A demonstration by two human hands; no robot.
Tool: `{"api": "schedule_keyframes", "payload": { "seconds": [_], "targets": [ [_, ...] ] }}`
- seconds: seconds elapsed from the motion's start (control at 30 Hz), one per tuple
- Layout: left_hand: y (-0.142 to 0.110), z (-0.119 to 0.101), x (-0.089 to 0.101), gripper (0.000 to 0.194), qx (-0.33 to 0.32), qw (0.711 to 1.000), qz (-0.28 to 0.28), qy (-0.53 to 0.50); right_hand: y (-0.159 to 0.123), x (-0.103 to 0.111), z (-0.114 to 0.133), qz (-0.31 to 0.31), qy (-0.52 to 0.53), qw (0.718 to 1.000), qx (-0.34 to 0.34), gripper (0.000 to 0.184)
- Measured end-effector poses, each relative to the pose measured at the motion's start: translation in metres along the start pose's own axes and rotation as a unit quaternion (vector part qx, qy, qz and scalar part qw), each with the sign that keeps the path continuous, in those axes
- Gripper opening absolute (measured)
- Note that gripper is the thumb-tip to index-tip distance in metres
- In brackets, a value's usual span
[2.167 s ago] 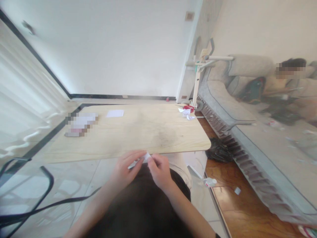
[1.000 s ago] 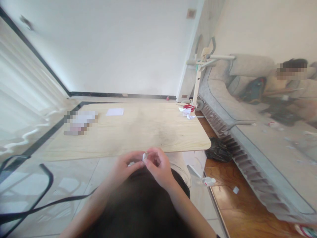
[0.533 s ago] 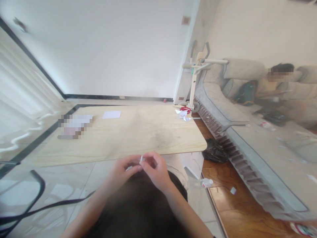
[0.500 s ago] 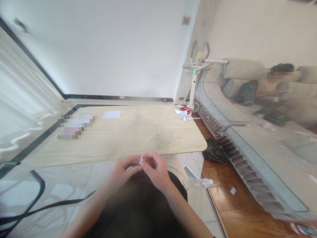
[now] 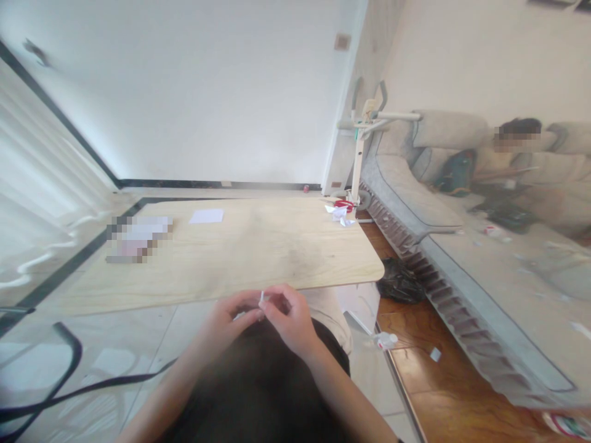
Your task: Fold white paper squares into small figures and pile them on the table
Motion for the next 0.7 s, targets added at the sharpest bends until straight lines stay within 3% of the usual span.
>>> {"api": "schedule_keyframes", "payload": {
  "seconds": [0.7],
  "targets": [
    [-0.0031,0.0005,0.0000,0.029,-0.017,0.998,-0.009,0.063,-0.0005,-0.0003,0.0010,-0.007,-0.007,1.000,0.014,0.012]
  ]
}}
Point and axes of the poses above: each hand's wrist, its own y-axis towards the middle knuckle, its own x-axis out of the back of the hand, z = x × y, the point moved 3 cm from there along y, towards the middle knuckle, and after that the axes turned 14 degrees about -x, right-handed, at the moved point
